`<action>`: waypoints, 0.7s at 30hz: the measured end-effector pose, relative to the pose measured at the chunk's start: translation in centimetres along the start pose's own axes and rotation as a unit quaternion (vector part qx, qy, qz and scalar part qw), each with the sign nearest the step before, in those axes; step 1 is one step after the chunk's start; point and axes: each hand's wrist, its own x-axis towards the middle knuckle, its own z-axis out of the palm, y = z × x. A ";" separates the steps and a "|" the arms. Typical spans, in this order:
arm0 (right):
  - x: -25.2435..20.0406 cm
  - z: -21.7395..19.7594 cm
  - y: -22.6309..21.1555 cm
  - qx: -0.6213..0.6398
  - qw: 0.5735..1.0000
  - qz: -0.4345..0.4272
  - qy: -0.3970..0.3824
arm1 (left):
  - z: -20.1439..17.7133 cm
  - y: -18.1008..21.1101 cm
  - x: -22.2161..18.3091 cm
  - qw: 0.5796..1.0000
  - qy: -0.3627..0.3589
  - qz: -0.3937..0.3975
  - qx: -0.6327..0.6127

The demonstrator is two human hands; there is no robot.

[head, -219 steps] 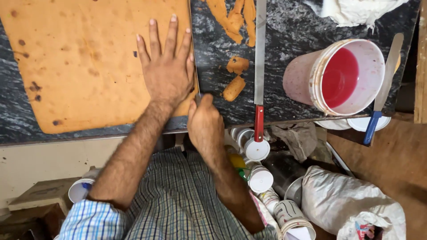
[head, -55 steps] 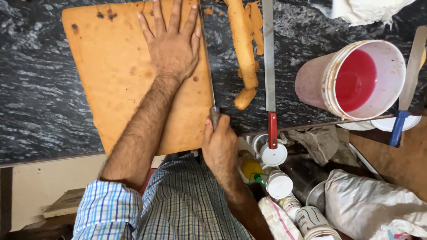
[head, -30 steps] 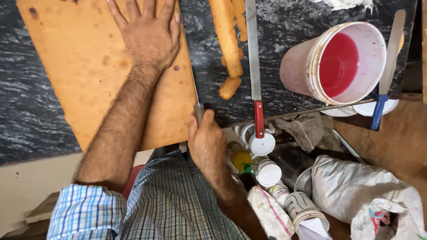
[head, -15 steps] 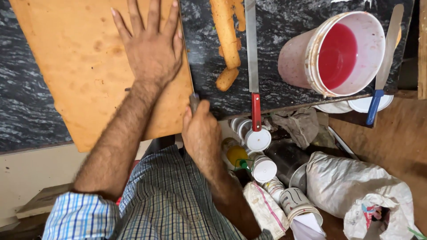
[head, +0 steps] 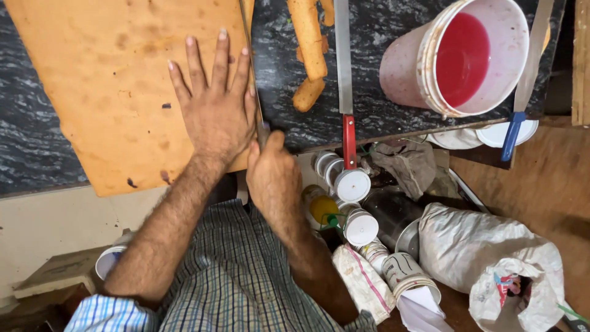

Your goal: The person is trimming the outer crust and edges of a large sponge cake using a long kitchen knife on a marble table.

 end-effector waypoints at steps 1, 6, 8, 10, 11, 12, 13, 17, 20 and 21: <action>-0.6 0.3 0.5 -0.006 1.000 0.001 0.000 | -0.2 0.3 -0.5 1.000 -0.004 -0.003 0.000; -2.9 1.6 2.8 -0.024 1.000 -0.015 0.002 | -0.5 1.6 -3.3 1.000 -0.007 -0.015 -0.007; -2.5 1.5 2.7 -0.019 0.999 -0.035 0.021 | -0.5 2.0 -3.9 1.000 -0.005 -0.022 0.007; -3.0 1.5 2.9 -0.022 0.999 -0.028 0.015 | -0.7 2.3 -4.0 1.000 -0.006 -0.021 0.001; -3.3 1.6 3.0 -0.026 0.999 -0.021 0.007 | -0.8 2.4 -4.0 1.000 -0.009 -0.023 -0.006; -4.0 1.6 3.6 -0.026 0.999 -0.020 0.009 | -0.7 2.4 -4.0 1.000 -0.008 -0.021 -0.007; -4.6 1.8 4.2 -0.026 1.000 -0.012 -0.002 | -0.5 2.3 -4.1 1.000 -0.003 -0.018 -0.004; -5.8 2.4 5.3 -0.012 0.999 -0.001 -0.037 | -0.3 2.5 -4.4 1.000 0.005 -0.022 0.000; -4.9 2.6 5.4 -0.011 0.999 -0.026 -0.016 | 0.0 2.4 -4.4 1.000 0.009 -0.018 0.016; -5.9 2.7 5.6 -0.008 0.999 -0.026 -0.017 | -0.1 2.3 -4.8 1.000 0.008 -0.016 0.019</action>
